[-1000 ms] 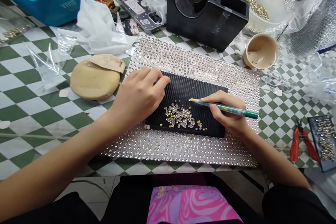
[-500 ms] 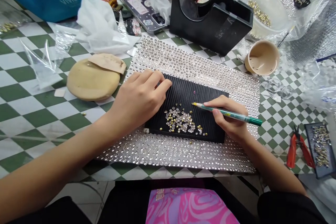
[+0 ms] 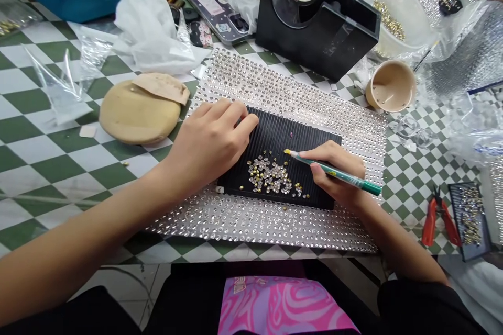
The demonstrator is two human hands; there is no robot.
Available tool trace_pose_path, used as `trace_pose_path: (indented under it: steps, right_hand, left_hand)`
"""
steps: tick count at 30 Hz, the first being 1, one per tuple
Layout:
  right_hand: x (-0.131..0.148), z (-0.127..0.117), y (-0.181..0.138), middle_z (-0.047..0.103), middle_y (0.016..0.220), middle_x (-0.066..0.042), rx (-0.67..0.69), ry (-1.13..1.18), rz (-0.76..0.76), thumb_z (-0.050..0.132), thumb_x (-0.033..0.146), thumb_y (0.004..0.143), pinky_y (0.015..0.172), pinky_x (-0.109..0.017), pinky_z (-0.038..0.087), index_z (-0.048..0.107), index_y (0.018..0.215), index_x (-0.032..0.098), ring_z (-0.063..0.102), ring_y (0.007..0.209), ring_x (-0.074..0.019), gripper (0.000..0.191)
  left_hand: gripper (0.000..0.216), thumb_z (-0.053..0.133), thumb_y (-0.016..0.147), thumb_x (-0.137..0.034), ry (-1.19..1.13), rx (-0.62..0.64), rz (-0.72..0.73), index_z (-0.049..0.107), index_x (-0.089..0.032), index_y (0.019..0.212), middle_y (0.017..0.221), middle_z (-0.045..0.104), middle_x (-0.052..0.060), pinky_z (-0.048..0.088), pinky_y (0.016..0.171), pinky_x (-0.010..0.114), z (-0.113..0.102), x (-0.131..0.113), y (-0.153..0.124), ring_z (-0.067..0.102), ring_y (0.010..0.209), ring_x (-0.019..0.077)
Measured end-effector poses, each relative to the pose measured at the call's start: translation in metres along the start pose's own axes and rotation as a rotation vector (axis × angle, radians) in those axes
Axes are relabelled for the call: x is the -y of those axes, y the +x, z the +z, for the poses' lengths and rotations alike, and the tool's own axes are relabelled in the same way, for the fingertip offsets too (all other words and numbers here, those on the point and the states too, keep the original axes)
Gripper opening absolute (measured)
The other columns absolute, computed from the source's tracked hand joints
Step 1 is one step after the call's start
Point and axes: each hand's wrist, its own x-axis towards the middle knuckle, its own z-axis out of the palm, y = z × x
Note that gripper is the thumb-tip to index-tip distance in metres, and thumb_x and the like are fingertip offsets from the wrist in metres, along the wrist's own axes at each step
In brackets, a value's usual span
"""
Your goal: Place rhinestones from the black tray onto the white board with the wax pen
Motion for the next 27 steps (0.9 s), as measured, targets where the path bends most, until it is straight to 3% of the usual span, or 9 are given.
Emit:
trace_pose_path:
  steps: [5, 10, 18, 24, 27]
  right_hand:
    - [0.001, -0.002, 0.000, 0.086, 0.102, -0.001, 0.013, 0.029, 0.028, 0.067, 0.017, 0.104, 0.078, -0.030, 0.064, 0.081, 0.119, 0.028, 0.076, 0.083, -0.0140, 0.023]
    - [-0.002, -0.005, -0.002, 0.086, 0.096, -0.002, -0.066, -0.021, 0.134, 0.066, 0.024, 0.105, 0.073, -0.030, 0.065, 0.084, 0.110, 0.028, 0.075, 0.077, -0.0145, 0.019]
    - [-0.001, -0.008, -0.002, 0.085, 0.091, 0.000, -0.093, 0.012, 0.145, 0.069, 0.018, 0.102, 0.065, -0.029, 0.060, 0.084, 0.110, 0.028, 0.074, 0.072, -0.0133, 0.020]
    - [-0.019, -0.027, 0.001, 0.086, 0.095, -0.001, -0.342, -0.033, 0.161, 0.071, 0.031, 0.106, 0.064, -0.031, 0.064, 0.086, 0.114, 0.030, 0.081, 0.076, -0.0163, 0.016]
    - [-0.035, -0.032, 0.003, 0.085, 0.095, -0.001, -0.439, -0.056, 0.178, 0.071, 0.032, 0.107, 0.066, -0.032, 0.066, 0.086, 0.111, 0.030, 0.082, 0.078, -0.0168, 0.015]
  left_hand:
    - [0.025, 0.048, 0.107, -0.012, -0.001, -0.028, 0.014, 0.072, -0.019, 0.105, 0.097, 0.075, 0.008, 0.047, 0.076, 0.038, 0.000, 0.002, -0.001, 0.067, 0.087, 0.0235]
    - [0.024, 0.048, 0.110, -0.012, 0.064, 0.016, 0.020, 0.071, -0.018, 0.106, 0.097, 0.076, 0.005, 0.048, 0.077, 0.033, -0.006, 0.002, 0.002, 0.068, 0.088, 0.0199]
    - [0.026, 0.047, 0.112, -0.012, 0.082, 0.027, 0.031, 0.072, -0.015, 0.108, 0.096, 0.077, 0.005, 0.050, 0.076, 0.032, -0.010, 0.000, 0.003, 0.071, 0.088, 0.0194]
    - [0.020, 0.051, 0.107, -0.010, 0.069, -0.028, 0.048, 0.070, -0.016, 0.105, 0.096, 0.076, 0.007, 0.050, 0.077, 0.035, -0.008, 0.000, 0.001, 0.070, 0.086, 0.0222]
    - [0.018, 0.052, 0.107, -0.011, 0.027, 0.008, 0.024, 0.068, -0.019, 0.106, 0.097, 0.075, 0.006, 0.048, 0.079, 0.036, -0.009, 0.001, -0.001, 0.067, 0.087, 0.0224]
